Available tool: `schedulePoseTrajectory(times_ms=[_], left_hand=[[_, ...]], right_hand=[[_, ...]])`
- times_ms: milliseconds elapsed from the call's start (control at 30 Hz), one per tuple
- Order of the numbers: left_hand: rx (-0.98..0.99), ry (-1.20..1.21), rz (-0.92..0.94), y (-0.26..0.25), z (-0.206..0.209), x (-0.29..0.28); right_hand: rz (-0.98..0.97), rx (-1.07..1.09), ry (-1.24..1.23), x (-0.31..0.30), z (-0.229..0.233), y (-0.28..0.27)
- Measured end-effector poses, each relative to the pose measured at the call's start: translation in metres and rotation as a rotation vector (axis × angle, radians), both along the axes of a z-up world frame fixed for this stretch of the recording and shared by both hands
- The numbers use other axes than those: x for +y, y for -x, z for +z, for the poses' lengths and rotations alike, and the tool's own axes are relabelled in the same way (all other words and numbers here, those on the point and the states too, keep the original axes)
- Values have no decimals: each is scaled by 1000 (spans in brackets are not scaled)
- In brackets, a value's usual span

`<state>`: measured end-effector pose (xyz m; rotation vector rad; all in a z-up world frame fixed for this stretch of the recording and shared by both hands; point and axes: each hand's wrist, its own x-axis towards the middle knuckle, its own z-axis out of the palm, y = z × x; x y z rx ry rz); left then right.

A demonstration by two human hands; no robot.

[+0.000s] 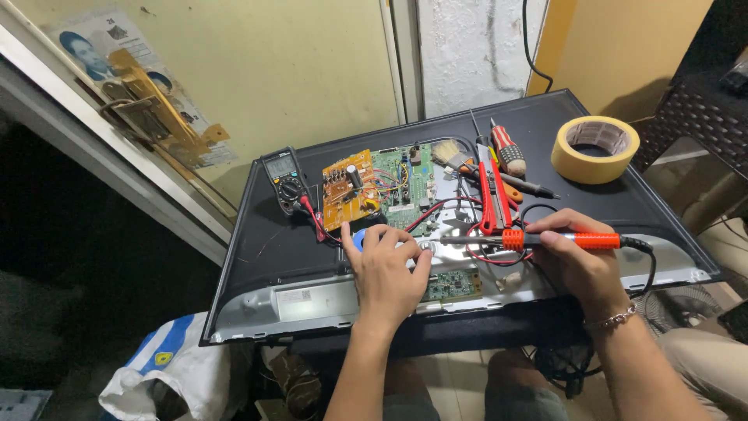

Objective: Soldering components on a television circuit board to perform a repair

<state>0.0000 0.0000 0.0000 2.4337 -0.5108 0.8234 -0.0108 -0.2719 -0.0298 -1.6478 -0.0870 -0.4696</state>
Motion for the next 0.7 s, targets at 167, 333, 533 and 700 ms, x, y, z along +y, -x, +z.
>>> schedulePoseTrajectory(times_ms=[167,333,533,700], left_hand=[[7,-5,0,1,1,0],[-33,14,-7,0,-1,0],[16,-5,12,0,-1,0],[8,-3,2,1,1,0]], right_hand=[[6,11,-51,0,-2,-1],[16,40,-136,2,-3,-1],[-14,-1,51,0,0,-1],[6,30,-63,-1,-5,-2]])
